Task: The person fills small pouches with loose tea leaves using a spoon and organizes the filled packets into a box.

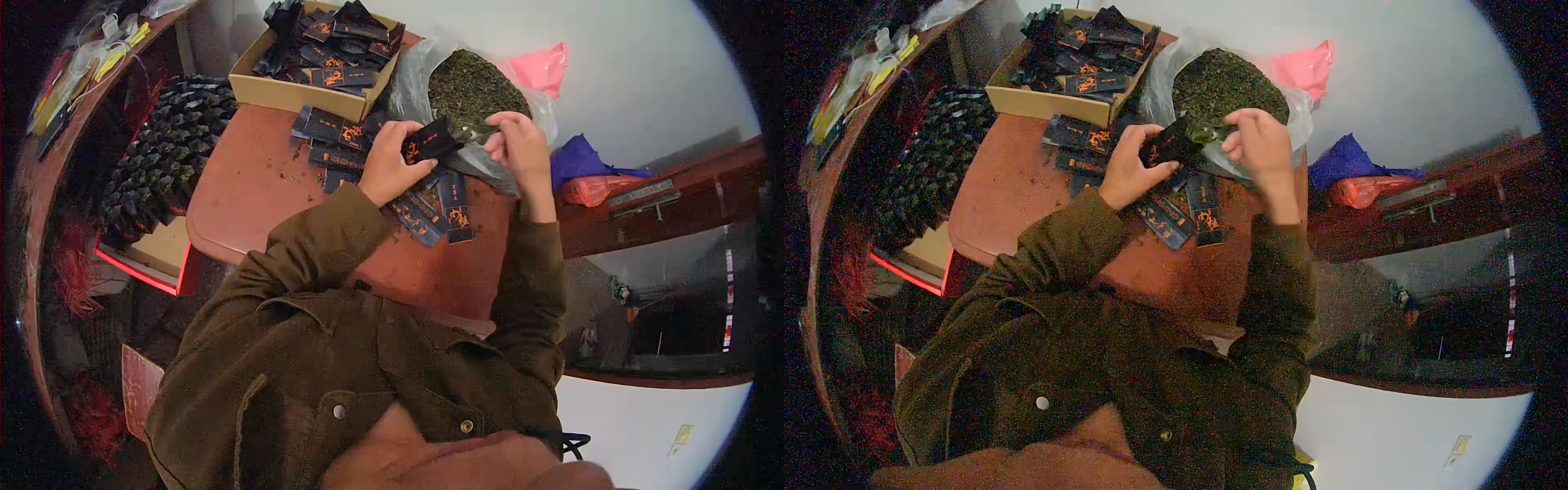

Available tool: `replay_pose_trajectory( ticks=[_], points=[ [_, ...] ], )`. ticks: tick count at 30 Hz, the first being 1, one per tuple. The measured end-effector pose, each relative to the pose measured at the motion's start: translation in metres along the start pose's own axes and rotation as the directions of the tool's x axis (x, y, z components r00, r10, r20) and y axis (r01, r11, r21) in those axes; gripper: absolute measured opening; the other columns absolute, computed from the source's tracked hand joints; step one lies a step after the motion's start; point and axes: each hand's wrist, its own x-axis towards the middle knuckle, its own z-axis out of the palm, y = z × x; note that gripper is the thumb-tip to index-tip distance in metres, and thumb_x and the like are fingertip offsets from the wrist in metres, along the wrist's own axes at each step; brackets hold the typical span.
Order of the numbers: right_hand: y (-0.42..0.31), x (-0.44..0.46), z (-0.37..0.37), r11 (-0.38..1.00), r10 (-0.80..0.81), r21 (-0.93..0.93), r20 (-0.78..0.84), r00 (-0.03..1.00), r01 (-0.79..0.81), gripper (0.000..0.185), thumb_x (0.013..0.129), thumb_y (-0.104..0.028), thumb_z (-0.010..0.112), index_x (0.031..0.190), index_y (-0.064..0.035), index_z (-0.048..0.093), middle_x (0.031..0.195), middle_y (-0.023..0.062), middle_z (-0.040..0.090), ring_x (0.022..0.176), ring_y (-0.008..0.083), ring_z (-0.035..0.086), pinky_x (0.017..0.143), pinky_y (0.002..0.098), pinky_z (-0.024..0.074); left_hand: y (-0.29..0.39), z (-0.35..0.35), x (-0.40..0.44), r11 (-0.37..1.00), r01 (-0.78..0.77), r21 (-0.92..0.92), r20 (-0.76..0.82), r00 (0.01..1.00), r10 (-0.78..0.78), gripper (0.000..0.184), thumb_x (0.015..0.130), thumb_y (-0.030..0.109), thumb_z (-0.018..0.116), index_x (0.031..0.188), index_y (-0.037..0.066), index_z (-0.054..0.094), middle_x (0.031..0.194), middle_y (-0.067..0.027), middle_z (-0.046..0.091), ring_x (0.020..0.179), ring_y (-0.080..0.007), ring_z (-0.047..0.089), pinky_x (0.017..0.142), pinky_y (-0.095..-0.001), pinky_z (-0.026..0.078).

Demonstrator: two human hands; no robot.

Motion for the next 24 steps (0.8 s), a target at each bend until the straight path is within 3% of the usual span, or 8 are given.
replay_pose_trajectory(
  ticks=[4,8,11,14,15,18,21,24],
  points=[
    [-0.016,-0.020,0.022,0.834,-0.357,-0.425,0.073,0.931,0.353,0.021,0.095,-0.016,0.047,0.100,-0.0017,0.062,0.063,0.0028,0.061,0.055,0.0078,0.055,0.052,0.0238,0.0432,0.006,-0.002,0.001,1.000,0.004,-0.003,-0.004,1.000,-0.004,0.050,0.065,0.015,0.078,0.107,0.002,0.055,0.099,-0.0133,0.053,0.099,-0.0318,0.053,0.087,-0.0386,0.043],
    [-0.029,-0.028,0.020,0.854,-0.314,-0.432,0.014,0.949,0.289,0.020,0.095,-0.014,0.049,0.099,-0.0014,0.063,0.063,0.0024,0.060,0.056,0.0070,0.054,0.053,0.0242,0.0445,0.006,-0.001,0.000,0.999,0.010,-0.034,-0.008,1.000,-0.010,0.049,0.065,0.014,0.077,0.107,0.002,0.054,0.099,-0.0136,0.053,0.098,-0.0322,0.052,0.086,-0.0385,0.043],
    [-0.021,-0.015,-0.004,0.920,-0.235,-0.344,-0.094,0.967,0.190,0.021,0.093,-0.015,0.046,0.098,-0.0042,0.063,0.064,0.0085,0.064,0.060,0.0151,0.064,0.056,0.0305,0.0484,0.003,-0.001,-0.001,0.999,-0.001,-0.040,-0.002,1.000,0.001,0.049,0.066,0.014,0.076,0.107,0.002,0.053,0.099,-0.0138,0.052,0.098,-0.0327,0.052,0.085,-0.0387,0.043],
    [-0.017,-0.004,-0.019,0.914,-0.209,-0.385,-0.185,0.960,0.125,0.023,0.092,-0.017,0.045,0.097,-0.0039,0.063,0.063,0.0058,0.064,0.059,0.0114,0.062,0.055,0.0291,0.0475,0.003,0.000,-0.002,0.998,0.013,-0.057,0.016,1.000,-0.012,0.048,0.066,0.014,0.076,0.106,0.002,0.053,0.098,-0.0139,0.052,0.097,-0.0330,0.052,0.085,-0.0390,0.043],
    [-0.008,0.004,-0.022,0.887,-0.224,-0.448,-0.213,0.951,0.108,0.024,0.091,-0.018,0.046,0.093,-0.0027,0.064,0.065,0.0118,0.065,0.059,0.0203,0.064,0.056,0.0338,0.0489,0.003,0.000,-0.002,0.997,0.028,-0.069,0.026,0.999,-0.026,0.047,0.066,0.014,0.075,0.106,0.002,0.053,0.098,-0.0139,0.051,0.097,-0.0331,0.052,0.085,-0.0392,0.043],
    [0.035,0.032,-0.028,0.626,-0.396,-0.766,-0.149,0.906,0.148,0.025,0.088,-0.020,0.047,0.086,-0.0009,0.064,0.069,0.0192,0.065,0.065,0.0341,0.065,0.061,0.0422,0.0504,0.005,-0.001,-0.003,1.000,0.018,-0.015,0.046,0.999,-0.018,0.049,0.067,0.013,0.076,0.109,0.003,0.052,0.099,-0.0121,0.052,0.098,-0.0285,0.053,0.089,-0.0347,0.042],
    [0.074,0.052,-0.018,0.588,-0.290,-0.806,-0.130,0.948,0.070,0.027,0.087,-0.021,0.048,0.080,0.0006,0.063,0.073,0.0237,0.064,0.072,0.0434,0.062,0.068,0.0487,0.0495,0.005,-0.001,-0.004,1.000,0.021,-0.017,0.057,0.998,-0.020,0.049,0.067,0.014,0.077,0.108,0.004,0.052,0.099,-0.0124,0.052,0.098,-0.0292,0.053,0.089,-0.0350,0.043],
    [0.095,0.064,0.004,0.621,-0.311,-0.777,-0.122,0.942,0.104,0.030,0.086,-0.023,0.049,0.077,0.0028,0.061,0.072,0.0243,0.063,0.073,0.0430,0.063,0.069,0.0483,0.0503,0.006,0.000,-0.004,1.000,0.008,-0.027,0.060,0.998,-0.007,0.050,0.067,0.015,0.077,0.109,0.004,0.052,0.100,-0.0128,0.052,0.099,-0.0299,0.053,0.088,-0.0354,0.043]
  ],
)
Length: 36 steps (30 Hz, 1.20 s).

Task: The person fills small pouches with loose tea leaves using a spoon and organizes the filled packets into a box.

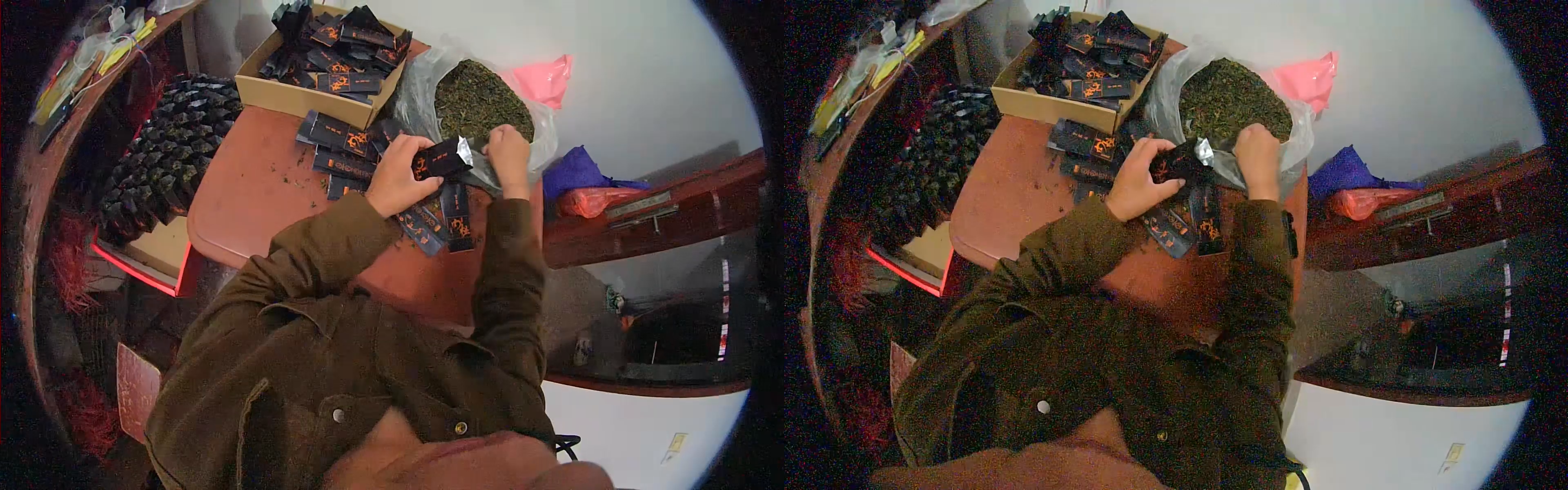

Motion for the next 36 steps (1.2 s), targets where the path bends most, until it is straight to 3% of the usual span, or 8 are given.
replay_pose_trajectory(
  ticks=[2,4,5,8,11,17,33,36],
  points=[
    [-0.023,0.000,-0.001,0.942,0.178,0.267,0.114,0.977,-0.203,0.028,0.086,-0.019,0.048,0.080,0.0042,0.063,0.069,0.0209,0.066,0.063,0.0327,0.065,0.057,0.0408,0.0516,0.001,0.000,0.000,1.000,0.012,0.002,0.015,1.000,-0.012,0.051,0.067,0.015,0.077,0.110,0.004,0.052,0.101,-0.0130,0.052,0.100,-0.0298,0.053,0.089,-0.0356,0.043],
    [-0.036,0.005,0.007,0.730,0.364,0.520,0.254,0.896,-0.444,0.027,0.086,-0.017,0.047,0.083,0.0046,0.064,0.068,0.0183,0.067,0.057,0.0256,0.066,0.050,0.0357,0.0507,0.002,-0.001,0.000,1.000,0.025,-0.001,0.022,0.999,-0.025,0.052,0.067,0.015,0.077,0.111,0.004,0.052,0.102,-0.0132,0.052,0.100,-0.0298,0.053,0.089,-0.0357,0.043],
    [-0.029,0.005,0.020,0.656,0.363,0.609,0.262,0.894,-0.445,0.027,0.087,-0.014,0.044,0.091,0.0044,0.064,0.069,0.0146,0.069,0.054,0.0175,0.064,0.045,0.0304,0.0477,0.003,-0.001,0.000,1.000,0.031,-0.004,0.018,0.999,-0.031,0.052,0.067,0.015,0.077,0.111,0.004,0.052,0.103,-0.0132,0.052,0.101,-0.0299,0.053,0.089,-0.0357,0.043],
    [-0.010,0.010,0.036,0.532,0.406,0.691,0.301,0.863,-0.490,0.026,0.088,-0.014,0.045,0.098,0.0031,0.062,0.073,0.0162,0.069,0.052,0.0180,0.062,0.044,0.0289,0.0461,0.004,-0.002,0.001,0.999,0.045,-0.011,0.016,0.999,-0.045,0.052,0.067,0.016,0.078,0.111,0.004,0.052,0.103,-0.0133,0.052,0.101,-0.0299,0.053,0.090,-0.0358,0.042],
    [-0.002,0.007,0.030,0.257,0.403,0.829,0.375,0.835,-0.496,0.025,0.089,-0.014,0.047,0.102,0.0024,0.060,0.074,0.0163,0.068,0.050,0.0167,0.059,0.043,0.0259,0.0434,0.001,-0.001,0.000,0.999,0.050,-0.019,0.021,0.999,-0.049,0.052,0.067,0.016,0.078,0.111,0.004,0.052,0.103,-0.0131,0.052,0.102,-0.0295,0.052,0.091,-0.0356,0.042],
    [-0.001,0.002,0.007,0.093,0.435,0.865,0.410,0.802,-0.493,0.023,0.089,-0.013,0.050,0.101,0.0051,0.057,0.071,0.0138,0.063,0.053,0.0140,0.054,0.043,0.0229,0.0385,-0.001,-0.002,0.002,1.000,0.029,-0.011,0.011,1.000,-0.029,0.051,0.068,0.016,0.077,0.111,0.004,0.052,0.102,-0.0121,0.052,0.101,-0.0277,0.052,0.091,-0.0347,0.042],
    [-0.007,-0.018,-0.069,0.116,0.303,0.879,0.411,0.860,-0.462,0.020,0.088,-0.016,0.054,0.094,0.0016,0.060,0.062,0.0089,0.060,0.044,0.0105,0.049,0.037,0.0205,0.0338,-0.004,-0.001,0.003,0.999,0.040,-0.019,-0.028,0.999,-0.041,0.056,0.068,0.015,0.079,0.114,0.002,0.051,0.104,-0.0123,0.051,0.100,-0.0254,0.053,0.092,-0.0339,0.043],
    [-0.013,-0.023,-0.077,0.137,0.283,0.875,0.414,0.865,-0.464,0.020,0.089,-0.017,0.053,0.093,0.0012,0.060,0.061,0.0080,0.060,0.042,0.0100,0.048,0.035,0.0203,0.0329,-0.003,0.000,0.003,0.999,0.012,-0.039,-0.069,0.998,-0.015,0.051,0.067,0.015,0.077,0.109,0.001,0.052,0.101,-0.0148,0.053,0.099,-0.0315,0.054,0.087,-0.0383,0.044]
  ],
)
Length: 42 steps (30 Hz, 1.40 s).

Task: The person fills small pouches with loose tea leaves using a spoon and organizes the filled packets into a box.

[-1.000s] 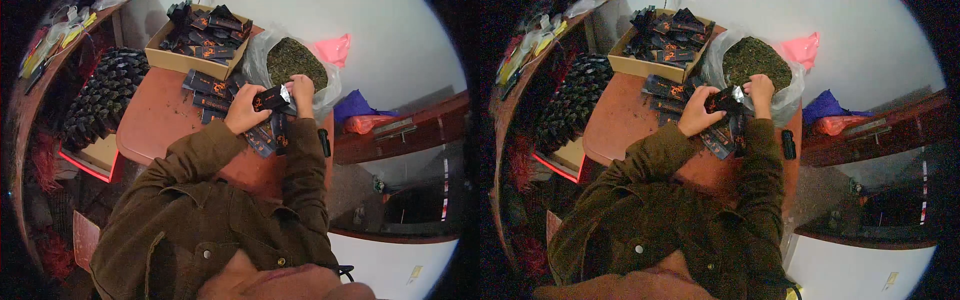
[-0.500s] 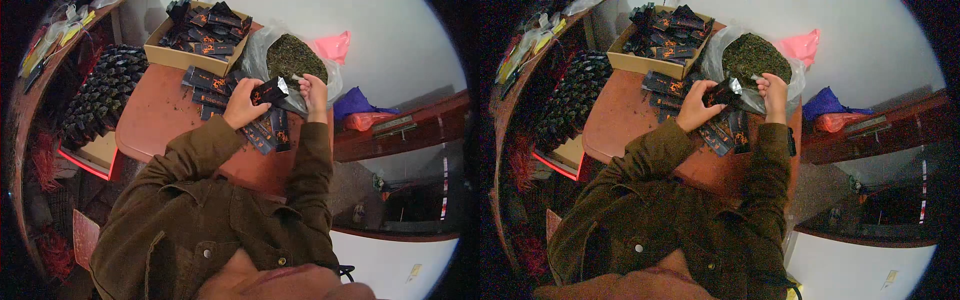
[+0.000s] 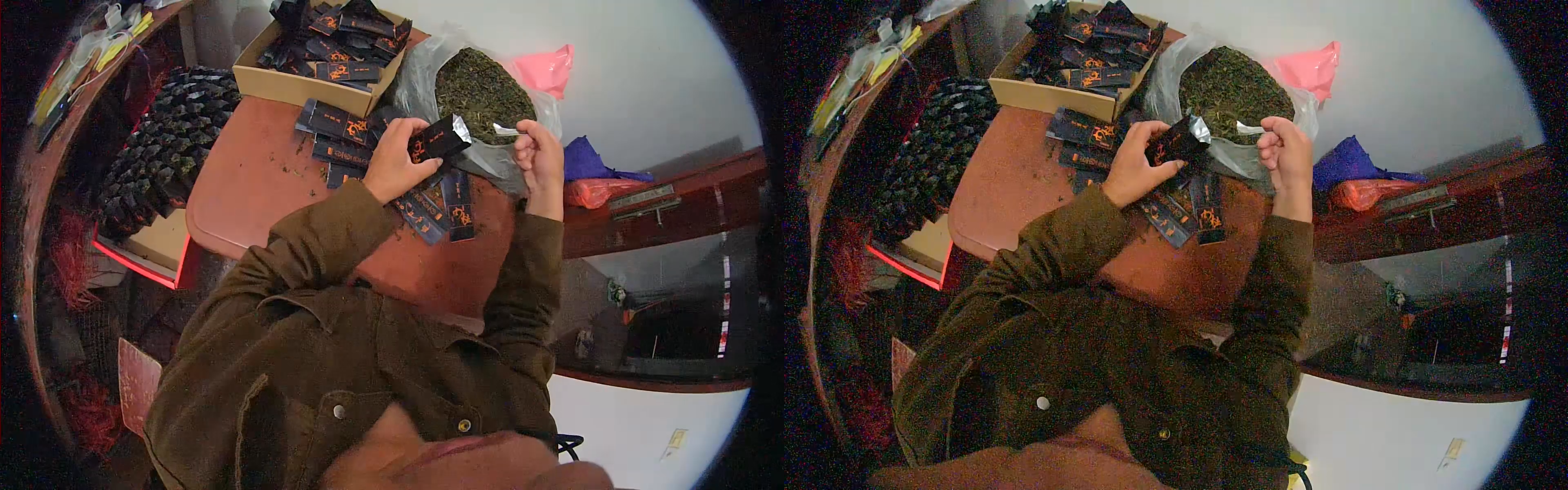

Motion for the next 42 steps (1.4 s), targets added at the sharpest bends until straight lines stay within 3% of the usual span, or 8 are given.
replay_pose_trajectory(
  ticks=[3,9,14,18,27,31,38,42],
  points=[
    [-0.005,-0.006,0.004,0.998,0.012,-0.069,0.049,0.999,-0.008,0.019,0.089,-0.017,0.052,0.093,-0.0005,0.061,0.061,0.0066,0.060,0.042,0.0093,0.049,0.035,0.0205,0.0330,-0.001,0.000,0.000,0.999,0.030,0.026,0.032,0.999,-0.031,0.054,0.068,0.015,0.079,0.113,0.002,0.051,0.103,-0.0122,0.051,0.101,-0.0254,0.053,0.092,-0.0340,0.042],
    [-0.013,-0.030,0.040,0.914,-0.108,-0.385,0.075,0.991,0.129,0.020,0.092,-0.019,0.049,0.093,-0.0038,0.062,0.061,0.0049,0.061,0.047,0.0096,0.053,0.043,0.0208,0.0395,0.003,-0.001,0.001,0.999,0.035,0.034,0.024,0.999,-0.036,0.050,0.067,0.015,0.077,0.108,0.001,0.052,0.100,-0.0144,0.052,0.099,-0.0318,0.052,0.087,-0.0384,0.043],
    [-0.019,-0.069,0.082,0.573,-0.370,-0.692,0.259,0.892,0.439,0.017,0.092,-0.013,0.048,0.094,-0.0031,0.061,0.063,0.0100,0.063,0.054,0.0182,0.062,0.053,0.0307,0.0480,0.002,0.000,0.000,0.999,0.022,0.026,0.025,0.999,-0.023,0.051,0.066,0.015,0.077,0.108,0.001,0.052,0.100,-0.0145,0.052,0.099,-0.0320,0.052,0.086,-0.0384,0.043],
    [-0.014,-0.078,0.086,0.399,-0.442,-0.704,0.414,0.796,0.587,0.014,0.090,-0.009,0.050,0.096,-0.0042,0.062,0.065,0.0142,0.061,0.059,0.0285,0.063,0.058,0.0370,0.0499,0.001,-0.001,-0.001,0.998,0.025,0.061,0.053,0.998,-0.029,0.054,0.066,0.015,0.078,0.111,0.002,0.052,0.102,-0.0129,0.051,0.099,-0.0279,0.052,0.089,-0.0344,0.043],
    [-0.025,-0.086,0.066,0.427,-0.578,-0.763,0.183,0.795,0.486,0.017,0.093,-0.012,0.050,0.101,-0.0052,0.063,0.069,0.0112,0.065,0.057,0.0199,0.063,0.056,0.0320,0.0494,0.000,0.000,-0.001,1.000,-0.025,-0.008,0.038,0.999,0.025,0.052,0.067,0.015,0.077,0.110,0.003,0.052,0.101,-0.0138,0.051,0.098,-0.0310,0.053,0.085,-0.0370,0.045],
    [-0.023,-0.089,0.051,0.626,-0.633,-0.594,-0.010,0.774,0.505,0.021,0.097,-0.015,0.048,0.105,-0.0019,0.062,0.070,0.0043,0.066,0.059,0.0056,0.056,0.055,0.0218,0.0465,0.004,-0.001,-0.001,0.997,0.015,-0.073,0.036,0.999,-0.012,0.052,0.068,0.018,0.077,0.111,0.003,0.052,0.103,-0.0135,0.051,0.099,-0.0305,0.054,0.085,-0.0366,0.045],
    [0.025,-0.091,0.002,0.946,-0.320,-0.152,-0.287,0.903,0.287,0.029,0.096,-0.016,0.048,0.117,0.0031,0.053,0.073,0.0043,0.060,0.057,0.0063,0.049,0.049,0.0186,0.0388,0.007,-0.003,-0.003,0.996,-0.060,-0.067,0.034,0.998,0.062,0.061,0.070,0.026,0.080,0.119,0.002,0.051,0.111,-0.0118,0.052,0.102,-0.0247,0.055,0.089,-0.0353,0.045],
    [0.088,-0.085,-0.033,0.928,-0.216,0.234,-0.291,0.932,0.288,0.031,0.097,-0.016,0.048,0.122,0.0026,0.050,0.071,0.0002,0.049,0.056,0.0066,0.043,0.048,0.0181,0.0351,0.017,-0.011,-0.007,0.993,-0.017,-0.118,0.020,1.000,0.020,0.060,0.067,0.027,0.081,0.116,0.005,0.052,0.105,-0.0114,0.051,0.098,-0.0242,0.056,0.084,-0.0352,0.048]
  ],
)
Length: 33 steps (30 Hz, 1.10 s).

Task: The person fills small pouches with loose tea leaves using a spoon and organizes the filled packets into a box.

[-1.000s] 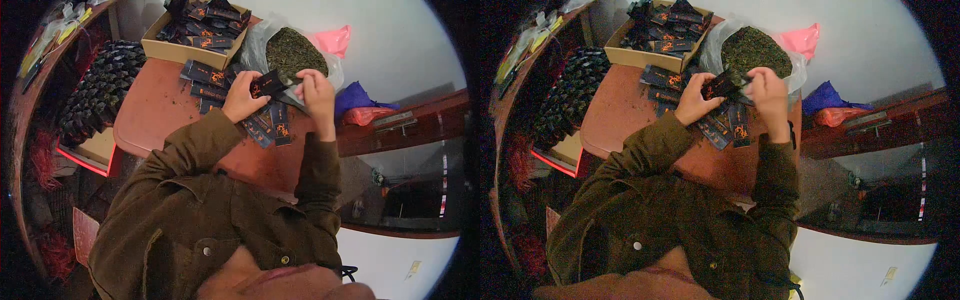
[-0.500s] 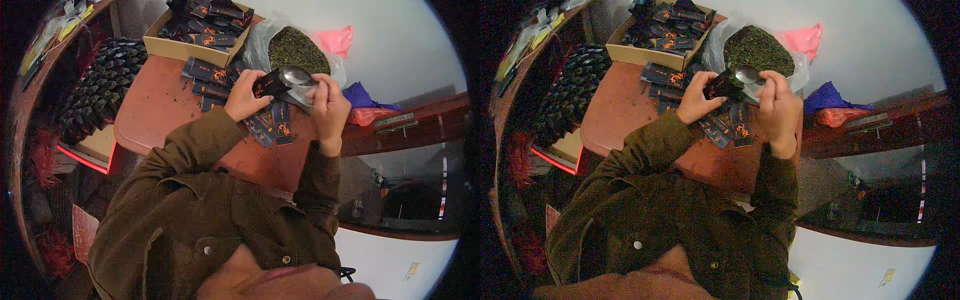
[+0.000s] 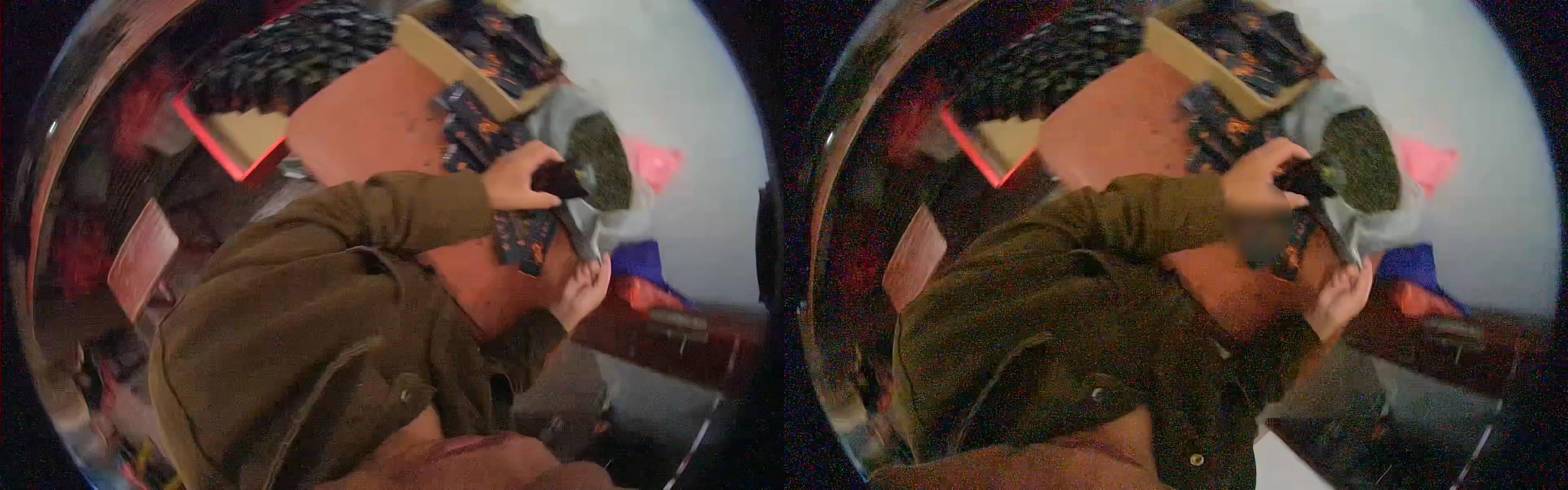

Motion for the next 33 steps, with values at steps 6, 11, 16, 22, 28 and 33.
replay_pose_trajectory(
  ticks=[6,11,16,22,28,33],
  points=[
    [0.007,0.008,-0.040,0.851,0.175,0.412,0.361,0.916,-0.325,0.036,0.095,-0.010,0.047,0.129,0.0017,0.042,0.073,-0.0003,0.043,0.055,0.0080,0.037,0.049,0.0216,0.0345,0.019,-0.028,-0.024,0.999,-0.030,-0.020,-0.134,0.991,0.027,0.066,0.066,0.026,0.082,0.118,0.003,0.049,0.105,-0.0125,0.051,0.098,-0.0246,0.055,0.086,-0.0356,0.046],
    [0.010,0.015,-0.049,0.817,0.172,0.442,0.426,0.888,-0.370,0.036,0.095,-0.008,0.043,0.130,0.0011,0.038,0.074,0.0000,0.041,0.055,0.0080,0.035,0.049,0.0215,0.0332,0.060,-0.113,-0.064,0.994,0.055,0.091,-0.158,0.987,-0.040,0.069,0.067,0.023,0.083,0.122,0.002,0.047,0.110,-0.0116,0.054,0.107,-0.0214,0.054,0.092,-0.0349,0.044],
    [0.004,0.009,-0.043,0.822,0.172,0.443,0.406,0.897,-0.358,0.035,0.096,-0.008,0.042,0.129,0.0021,0.037,0.070,-0.0002,0.042,0.054,0.0077,0.034,0.047,0.0199,0.0308,0.098,-0.205,-0.108,0.911,0.379,0.160,-0.470,0.841,-0.268,0.065,0.070,0.012,0.080,0.123,0.003,0.043,0.112,-0.0099,0.058,0.104,-0.0193,0.059,0.091,-0.0350,0.048],
    [0.005,0.007,-0.036,0.831,0.175,0.430,0.400,0.900,-0.353,0.029,0.098,-0.009,0.041,0.124,0.0045,0.041,0.070,0.0013,0.044,0.053,0.0085,0.036,0.047,0.0207,0.0327,0.071,-0.322,-0.158,0.923,0.329,0.198,-0.689,0.716,-0.107,0.059,0.074,0.004,0.074,0.123,0.002,0.041,0.113,-0.0112,0.058,0.104,-0.0196,0.058,0.088,-0.0350,0.049],
    [0.020,0.016,-0.052,0.861,0.177,0.365,0.439,0.881,-0.355,0.031,0.100,-0.011,0.039,0.125,0.0055,0.041,0.078,0.0028,0.047,0.055,0.0089,0.037,0.050,0.0205,0.0346,0.005,-0.423,-0.210,0.467,0.714,0.522,-0.832,0.547,0.094,0.064,0.066,0.021,0.080,0.117,-0.001,0.050,0.114,-0.0180,0.056,0.106,-0.0295,0.056,0.088,-0.0415,0.047],
    [0.029,0.018,-0.054,0.911,0.196,0.277,0.362,0.911,-0.306,0.038,0.099,-0.011,0.041,0.133,0.0051,0.037,0.081,0.0027,0.047,0.058,0.0090,0.038,0.053,0.0212,0.0356,-0.017,-0.460,-0.219,0.207,0.843,0.496,-0.867,0.472,0.157,0.063,0.064,0.030,0.078,0.117,0.004,0.055,0.115,-0.0172,0.057,0.105,-0.0316,0.056,0.089,-0.0463,0.045]
  ],
)
